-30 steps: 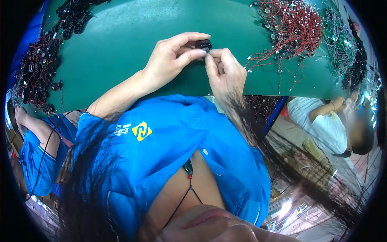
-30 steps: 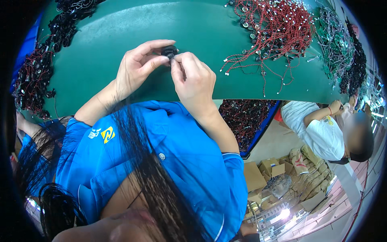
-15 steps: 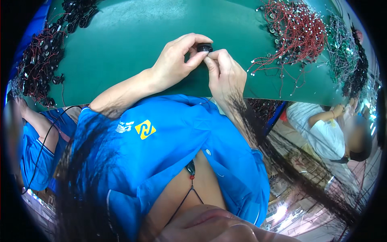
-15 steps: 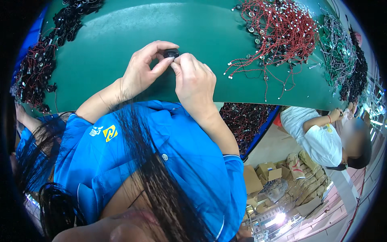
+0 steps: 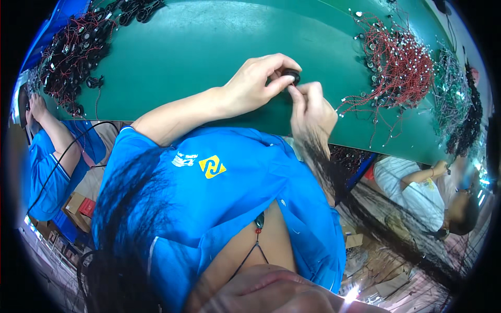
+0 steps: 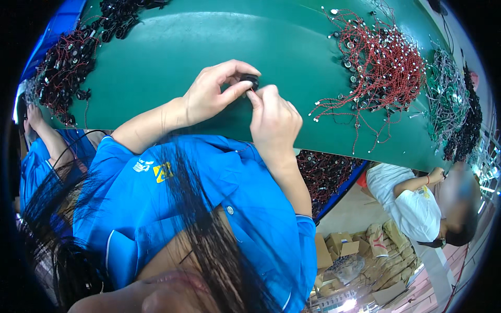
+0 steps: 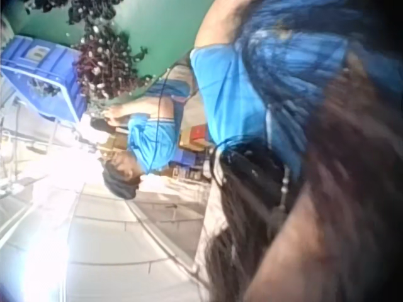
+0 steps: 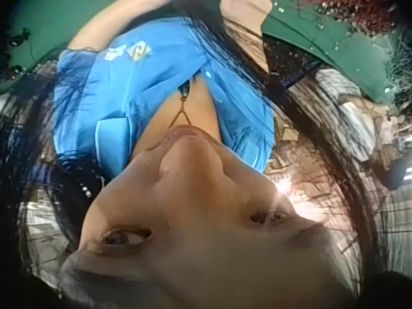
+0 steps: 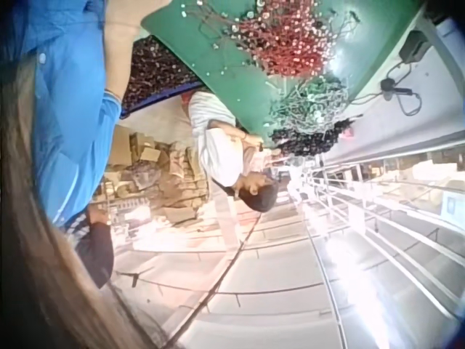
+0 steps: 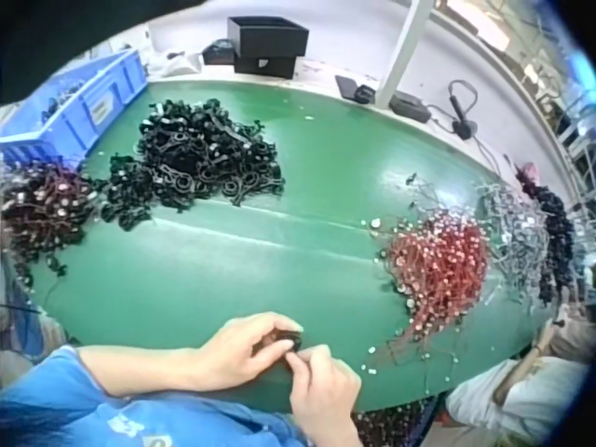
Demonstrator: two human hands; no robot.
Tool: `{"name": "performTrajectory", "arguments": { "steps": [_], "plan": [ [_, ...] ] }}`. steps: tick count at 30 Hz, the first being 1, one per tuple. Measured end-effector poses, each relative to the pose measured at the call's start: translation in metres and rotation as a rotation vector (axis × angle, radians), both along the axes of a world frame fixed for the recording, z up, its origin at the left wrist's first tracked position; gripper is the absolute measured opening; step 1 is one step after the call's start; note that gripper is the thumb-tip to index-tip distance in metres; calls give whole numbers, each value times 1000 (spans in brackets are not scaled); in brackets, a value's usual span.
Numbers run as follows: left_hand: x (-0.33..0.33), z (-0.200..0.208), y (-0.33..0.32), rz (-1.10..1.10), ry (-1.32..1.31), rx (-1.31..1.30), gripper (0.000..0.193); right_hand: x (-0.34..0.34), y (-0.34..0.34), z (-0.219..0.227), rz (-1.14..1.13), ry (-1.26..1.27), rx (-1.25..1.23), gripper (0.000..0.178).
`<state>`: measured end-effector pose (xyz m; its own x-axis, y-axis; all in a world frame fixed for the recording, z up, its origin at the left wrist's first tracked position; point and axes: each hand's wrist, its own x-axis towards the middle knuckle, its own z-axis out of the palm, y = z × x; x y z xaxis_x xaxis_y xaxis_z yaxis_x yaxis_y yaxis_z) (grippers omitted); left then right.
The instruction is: Assembling small black electronic components onto red and green wired strands.
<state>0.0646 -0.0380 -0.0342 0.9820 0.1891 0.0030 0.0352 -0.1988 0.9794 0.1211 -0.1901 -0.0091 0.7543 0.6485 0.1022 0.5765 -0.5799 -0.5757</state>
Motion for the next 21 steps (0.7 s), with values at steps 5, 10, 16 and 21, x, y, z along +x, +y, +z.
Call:
{"name": "performTrajectory", "arguments": {
  "steps": [5,10,16,21],
  "plan": [
    [23,4,50,80,-220,489,39,5,-53,33,-211,-37,29,16],
    [87,4,109,435,-378,965,16,16,-173,75,-755,-56,-653,22],
    [114,-22,141,459,-196,1307,23,32,-180,74,-956,-199,-508,25],
    [115,-16,137,393,-212,1151,30,62,-130,31,-609,-249,-32,13]
  ]
}}
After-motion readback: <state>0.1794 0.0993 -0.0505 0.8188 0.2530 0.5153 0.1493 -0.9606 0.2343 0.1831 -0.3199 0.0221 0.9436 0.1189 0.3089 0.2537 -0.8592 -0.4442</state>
